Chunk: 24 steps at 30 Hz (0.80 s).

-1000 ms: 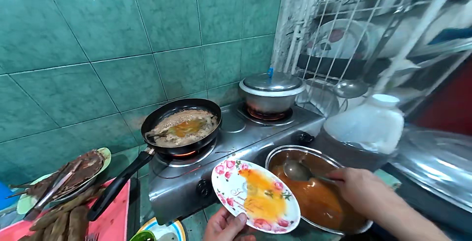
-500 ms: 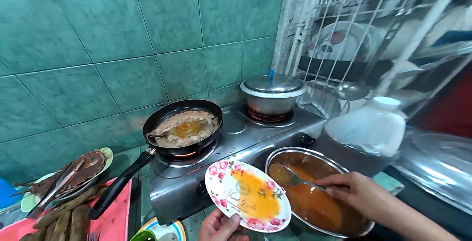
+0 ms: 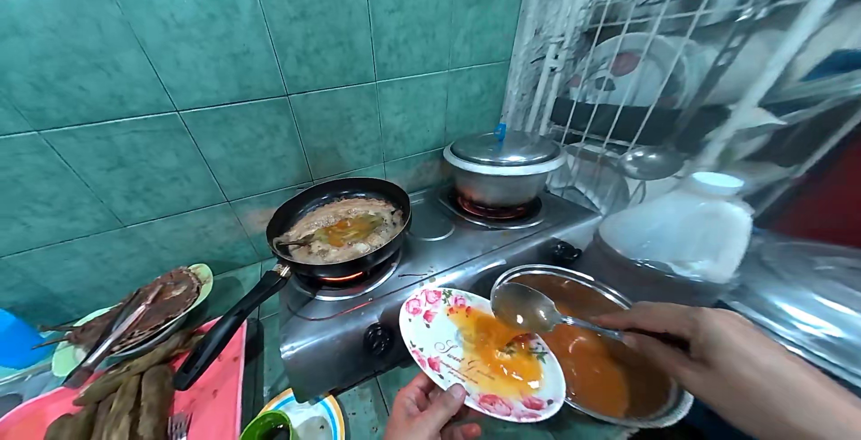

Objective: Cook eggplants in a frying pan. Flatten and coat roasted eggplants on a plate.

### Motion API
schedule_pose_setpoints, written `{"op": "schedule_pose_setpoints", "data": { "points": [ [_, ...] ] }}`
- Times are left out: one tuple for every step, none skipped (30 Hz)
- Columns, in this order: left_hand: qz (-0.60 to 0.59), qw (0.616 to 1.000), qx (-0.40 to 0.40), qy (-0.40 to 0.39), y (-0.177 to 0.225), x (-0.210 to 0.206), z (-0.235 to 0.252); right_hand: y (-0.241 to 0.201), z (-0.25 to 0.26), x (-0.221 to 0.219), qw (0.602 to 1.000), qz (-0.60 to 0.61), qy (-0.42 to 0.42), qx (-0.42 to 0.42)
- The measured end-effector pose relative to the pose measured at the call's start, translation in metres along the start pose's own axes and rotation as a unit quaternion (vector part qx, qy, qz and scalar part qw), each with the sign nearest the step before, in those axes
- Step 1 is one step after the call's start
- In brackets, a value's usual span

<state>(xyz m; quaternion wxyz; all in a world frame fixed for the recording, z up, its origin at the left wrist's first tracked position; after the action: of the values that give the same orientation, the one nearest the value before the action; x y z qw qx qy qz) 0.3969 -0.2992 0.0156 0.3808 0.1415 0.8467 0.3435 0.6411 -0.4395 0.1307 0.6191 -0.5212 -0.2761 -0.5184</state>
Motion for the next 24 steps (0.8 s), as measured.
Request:
{"op": "schedule_pose_setpoints", "data": {
  "points": [
    [-0.001, 1.000, -0.001, -0.001, 0.000, 0.000, 0.000, -0.001, -0.001, 0.000, 1.000, -0.001, 0.007, 0.006],
    [-0.003, 1.000, -0.001, -0.004, -0.001, 0.000, 0.000, 0.000, -0.001, 0.000, 1.000, 0.001, 0.013, 0.010],
    [-0.005, 1.000, -0.001, -0.007, -0.001, 0.001, 0.001, 0.000, -0.002, 0.000, 1.000, 0.003, 0.021, 0.012],
    [-0.008, 1.000, -0.001, -0.008, -0.002, 0.001, 0.001, 0.002, -0.003, -0.001, 1.000, 0.005, 0.026, 0.011],
    [-0.011, 1.000, -0.001, -0.007, -0.002, 0.002, 0.001, 0.004, -0.003, -0.001, 0.999, 0.010, 0.030, 0.007],
    [-0.012, 1.000, 0.001, -0.006, -0.002, 0.002, 0.001, 0.007, -0.004, -0.001, 0.999, 0.017, 0.028, -0.004],
    [-0.012, 1.000, 0.001, -0.005, -0.003, 0.003, 0.000, 0.011, -0.004, -0.002, 0.999, 0.023, 0.024, -0.020],
    [-0.013, 1.000, -0.001, -0.006, -0.003, 0.003, 0.000, 0.016, -0.004, -0.003, 0.999, 0.026, 0.017, -0.039],
    [-0.015, 1.000, -0.003, -0.007, -0.003, 0.004, 0.000, 0.022, -0.004, -0.006, 0.998, 0.021, 0.006, -0.061],
    [-0.016, 1.000, -0.005, -0.006, -0.004, 0.006, -0.001, 0.028, -0.004, -0.011, 0.996, 0.012, -0.013, -0.084],
    [-0.016, 1.000, -0.006, -0.004, -0.004, 0.007, -0.002, 0.033, -0.004, -0.017, 0.993, 0.000, -0.038, -0.109],
    [-0.014, 1.000, -0.009, -0.002, -0.004, 0.009, -0.003, 0.038, -0.003, -0.026, 0.989, -0.014, -0.066, -0.134],
    [-0.010, 1.000, -0.012, 0.000, -0.004, 0.010, -0.004, 0.042, -0.003, -0.035, 0.982, -0.030, -0.097, -0.158],
    [-0.006, 1.000, -0.016, -0.001, -0.003, 0.012, -0.006, 0.046, -0.002, -0.045, 0.974, -0.046, -0.130, -0.182],
    [-0.001, 1.000, -0.021, -0.001, -0.003, 0.013, -0.007, 0.048, -0.002, -0.056, 0.964, -0.059, -0.166, -0.200],
    [0.002, 1.000, -0.025, -0.001, -0.002, 0.014, -0.008, 0.049, -0.002, -0.068, 0.953, -0.063, -0.205, -0.212],
    [0.004, 1.000, -0.030, 0.000, -0.002, 0.016, -0.010, 0.051, -0.002, -0.078, 0.945, -0.055, -0.236, -0.219],
    [0.006, 0.999, -0.032, 0.002, -0.002, 0.017, -0.011, 0.051, -0.001, -0.084, 0.941, -0.040, -0.256, -0.216],
    [0.008, 0.999, -0.033, 0.001, -0.001, 0.018, -0.011, 0.051, 0.000, -0.086, 0.943, -0.021, -0.259, -0.208],
    [0.009, 0.999, -0.034, 0.001, -0.001, 0.019, -0.012, 0.052, 0.000, -0.084, 0.949, -0.006, -0.247, -0.197],
    [0.009, 0.999, -0.035, 0.004, -0.001, 0.020, -0.012, 0.054, 0.000, -0.080, 0.957, 0.007, -0.223, -0.184],
    [0.009, 0.999, -0.035, 0.006, -0.001, 0.021, -0.013, 0.059, -0.002, -0.075, 0.967, 0.019, -0.191, -0.168],
    [0.009, 0.999, -0.034, 0.007, -0.002, 0.022, -0.013, 0.063, -0.003, -0.069, 0.974, 0.029, -0.161, -0.154],
    [0.009, 0.999, -0.032, 0.006, -0.002, 0.023, -0.013, 0.066, -0.005, -0.062, 0.979, 0.039, -0.138, -0.146]
  ]
}}
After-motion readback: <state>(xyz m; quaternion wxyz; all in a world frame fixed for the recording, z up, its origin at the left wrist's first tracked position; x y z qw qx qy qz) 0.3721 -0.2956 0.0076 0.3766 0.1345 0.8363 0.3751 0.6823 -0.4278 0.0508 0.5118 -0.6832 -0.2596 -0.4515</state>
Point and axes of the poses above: each hand's wrist, its own z-axis towards the middle knuckle, its own x-axis out of the back of the hand, y = z × x, the point moved 6 cm from there along z, towards the middle knuckle, and after that the axes turned 14 degrees about x, right-handed, at the moved point
